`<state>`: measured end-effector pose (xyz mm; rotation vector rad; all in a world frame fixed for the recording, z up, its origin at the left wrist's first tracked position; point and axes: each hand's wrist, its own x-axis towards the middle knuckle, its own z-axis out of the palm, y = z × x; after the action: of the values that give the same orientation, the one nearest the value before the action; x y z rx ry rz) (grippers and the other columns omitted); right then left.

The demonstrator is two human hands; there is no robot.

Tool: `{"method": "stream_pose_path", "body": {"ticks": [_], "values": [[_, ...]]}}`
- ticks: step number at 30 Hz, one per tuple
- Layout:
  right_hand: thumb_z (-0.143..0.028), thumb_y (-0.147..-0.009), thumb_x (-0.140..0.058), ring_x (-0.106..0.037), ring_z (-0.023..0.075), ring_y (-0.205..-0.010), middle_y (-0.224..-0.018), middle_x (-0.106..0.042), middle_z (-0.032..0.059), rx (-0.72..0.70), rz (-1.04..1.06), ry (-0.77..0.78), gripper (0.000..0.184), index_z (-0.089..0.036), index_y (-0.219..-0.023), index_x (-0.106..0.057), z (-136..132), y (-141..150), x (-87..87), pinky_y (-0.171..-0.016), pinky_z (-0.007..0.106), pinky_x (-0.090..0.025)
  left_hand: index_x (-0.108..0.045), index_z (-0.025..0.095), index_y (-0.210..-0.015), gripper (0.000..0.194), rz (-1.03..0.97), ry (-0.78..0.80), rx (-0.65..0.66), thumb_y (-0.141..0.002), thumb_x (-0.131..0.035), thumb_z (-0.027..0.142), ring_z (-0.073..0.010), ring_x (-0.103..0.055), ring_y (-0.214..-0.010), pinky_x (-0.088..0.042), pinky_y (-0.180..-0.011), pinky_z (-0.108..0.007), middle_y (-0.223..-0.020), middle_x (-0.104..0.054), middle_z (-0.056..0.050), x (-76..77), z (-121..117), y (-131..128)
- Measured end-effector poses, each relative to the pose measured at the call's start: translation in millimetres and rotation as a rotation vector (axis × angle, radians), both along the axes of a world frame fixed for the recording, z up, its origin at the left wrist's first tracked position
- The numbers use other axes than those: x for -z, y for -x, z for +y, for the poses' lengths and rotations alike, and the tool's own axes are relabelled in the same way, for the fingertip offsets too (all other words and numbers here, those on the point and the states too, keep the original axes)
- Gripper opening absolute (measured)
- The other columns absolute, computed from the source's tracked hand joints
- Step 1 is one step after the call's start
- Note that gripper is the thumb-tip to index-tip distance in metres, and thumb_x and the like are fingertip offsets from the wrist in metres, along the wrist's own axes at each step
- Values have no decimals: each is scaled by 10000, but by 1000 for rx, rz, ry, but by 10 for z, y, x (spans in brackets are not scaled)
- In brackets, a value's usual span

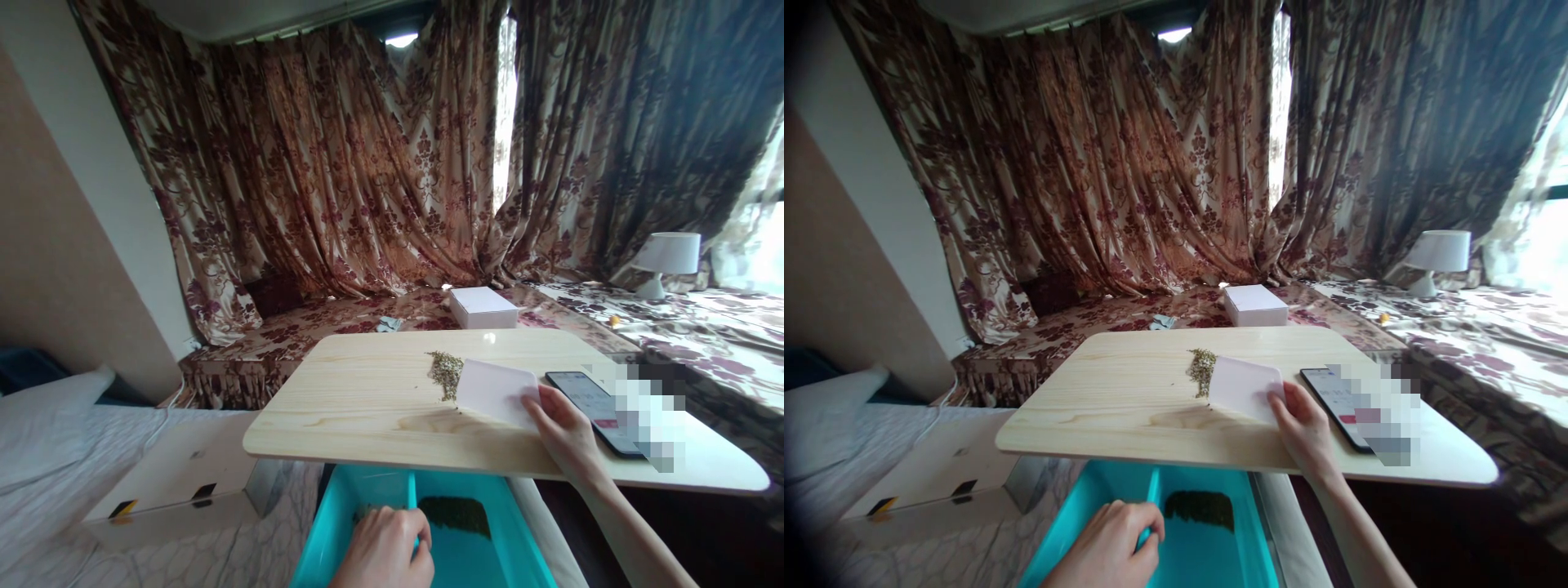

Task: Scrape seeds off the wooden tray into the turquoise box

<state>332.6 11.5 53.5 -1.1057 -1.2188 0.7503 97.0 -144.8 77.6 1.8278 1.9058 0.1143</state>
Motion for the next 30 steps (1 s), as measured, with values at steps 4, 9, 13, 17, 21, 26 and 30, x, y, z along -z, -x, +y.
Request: {"method": "stream_pose_path", "body": {"ticks": [4, 9, 13, 17, 21, 26, 30], "values": [[-401, -616, -707, -708, 269, -877, -823, -761, 62, -22, 1, 39, 311, -206, -854, -666, -18, 9, -24, -806, 352, -557, -693, 246, -971, 313, 2, -1, 2, -815, -430, 185, -230, -583, -1017, -415, -895, -309, -1016, -684, -52, 11, 6, 3], [-427, -614, -721, -706, 269, -889, -902, -765, 75, -47, 10, 43, 343, -206, -871, -665, 21, 0, 27, -833, 366, -547, -690, 248, -968, 304, -9, -9, -12, -818, -432, 190, -224, -581, -1015, -414, -893, -302, -1011, -681, -48, 29, -12, 13], [-459, -600, -745, -712, 267, -853, -883, -767, 72, -72, 14, 25, 362, -211, -851, -668, 44, -11, 62, -793, 364, -560, -686, 250, -958, 298, -22, -23, -17, -821, -428, 191, -220, -578, -1013, -410, -899, -306, -1007, -677, -43, 45, -16, 23], [-479, -609, -743, -709, 266, -839, -837, -762, 70, -86, -21, 27, 374, -207, -857, -680, 23, -18, 57, -778, 364, -560, -683, 256, -959, 296, -21, -13, -20, -819, -430, 193, -218, -576, -1013, -410, -891, -295, -1009, -675, -40, 62, -16, 24], [-462, -608, -738, -702, 259, -831, -815, -755, 64, -99, -26, 31, 369, -203, -864, -679, 17, -5, 37, -780, 358, -550, -679, 253, -967, 298, -30, -23, -18, -821, -427, 191, -217, -570, -1024, -405, -902, -300, -1018, -671, -42, 60, -23, 26], [-438, -620, -713, -700, 257, -826, -807, -751, 57, -58, -26, 41, 335, -208, -860, -673, -14, -24, 43, -768, 348, -550, -681, 250, -965, 307, -30, -19, -21, -815, -422, 183, -220, -571, -1023, -407, -898, -303, -1020, -671, -47, 15, -33, 43], [-450, -625, -692, -700, 258, -823, -833, -754, 63, 43, -69, 27, 344, -204, -866, -685, -72, -133, 193, -735, 326, -557, -683, 251, -957, 306, -35, -29, -26, -820, -417, 183, -215, -572, -1019, -403, -900, -299, -1013, -674, -40, 4, -32, 59]]}}
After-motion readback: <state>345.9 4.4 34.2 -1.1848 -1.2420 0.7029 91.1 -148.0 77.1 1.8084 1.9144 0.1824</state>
